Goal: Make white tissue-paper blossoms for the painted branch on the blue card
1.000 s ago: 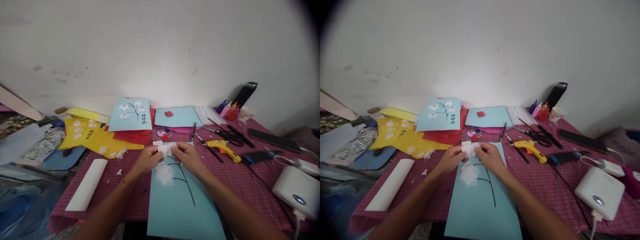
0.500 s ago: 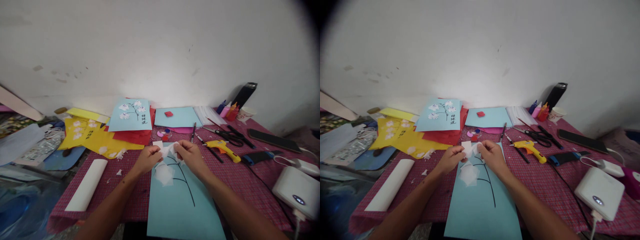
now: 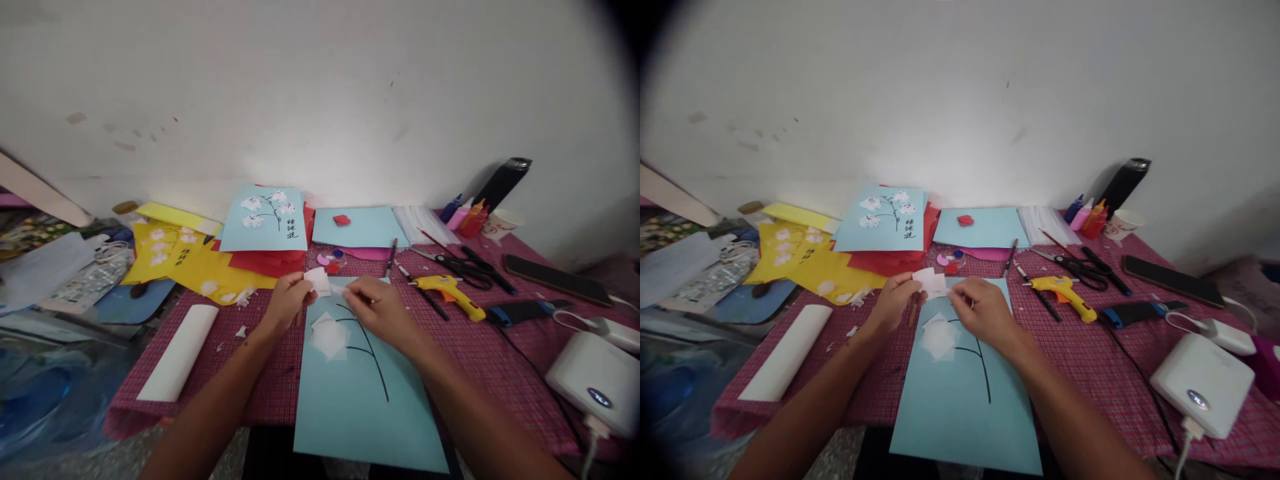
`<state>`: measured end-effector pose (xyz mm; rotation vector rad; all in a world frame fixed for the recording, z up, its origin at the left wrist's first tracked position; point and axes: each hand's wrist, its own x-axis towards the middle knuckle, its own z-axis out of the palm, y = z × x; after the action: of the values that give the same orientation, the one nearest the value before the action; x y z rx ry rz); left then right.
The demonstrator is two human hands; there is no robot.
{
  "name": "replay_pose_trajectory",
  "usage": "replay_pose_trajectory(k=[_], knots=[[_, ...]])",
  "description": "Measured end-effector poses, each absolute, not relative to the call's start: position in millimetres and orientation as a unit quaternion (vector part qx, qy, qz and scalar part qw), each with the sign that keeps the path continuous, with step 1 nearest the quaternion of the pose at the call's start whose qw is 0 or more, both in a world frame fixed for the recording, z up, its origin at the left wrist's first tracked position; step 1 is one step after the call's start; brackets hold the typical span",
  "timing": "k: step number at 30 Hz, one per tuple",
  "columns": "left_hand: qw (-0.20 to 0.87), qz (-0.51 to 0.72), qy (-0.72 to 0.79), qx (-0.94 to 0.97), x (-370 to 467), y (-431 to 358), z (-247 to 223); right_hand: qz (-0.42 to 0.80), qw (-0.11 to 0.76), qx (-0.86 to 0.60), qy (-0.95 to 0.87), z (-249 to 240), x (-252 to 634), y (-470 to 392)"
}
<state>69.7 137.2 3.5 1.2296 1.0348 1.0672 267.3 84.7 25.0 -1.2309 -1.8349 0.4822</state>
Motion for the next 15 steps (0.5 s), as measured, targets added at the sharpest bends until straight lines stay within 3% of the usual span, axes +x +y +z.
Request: replay_pose_trajectory(k=[4,9,12,15], knots=[[0.600,0.485,0.425,0.473,70,139,5,0.118,0.275,-0.416,-0.859,20,258,78],[0.608,0.497,0.423,0.453,71,140,4,0.097,0.149,-0.379,-0.908,23,256,70],[0.607,0.490,0.420,0.464,70,140,4,0.135,0.149,-0.377,-0.904,29,259,68],[0.606,0.461,0.416,0.498,70,137,6,0.172,0.223,-0.428,-0.859,31,262,73]])
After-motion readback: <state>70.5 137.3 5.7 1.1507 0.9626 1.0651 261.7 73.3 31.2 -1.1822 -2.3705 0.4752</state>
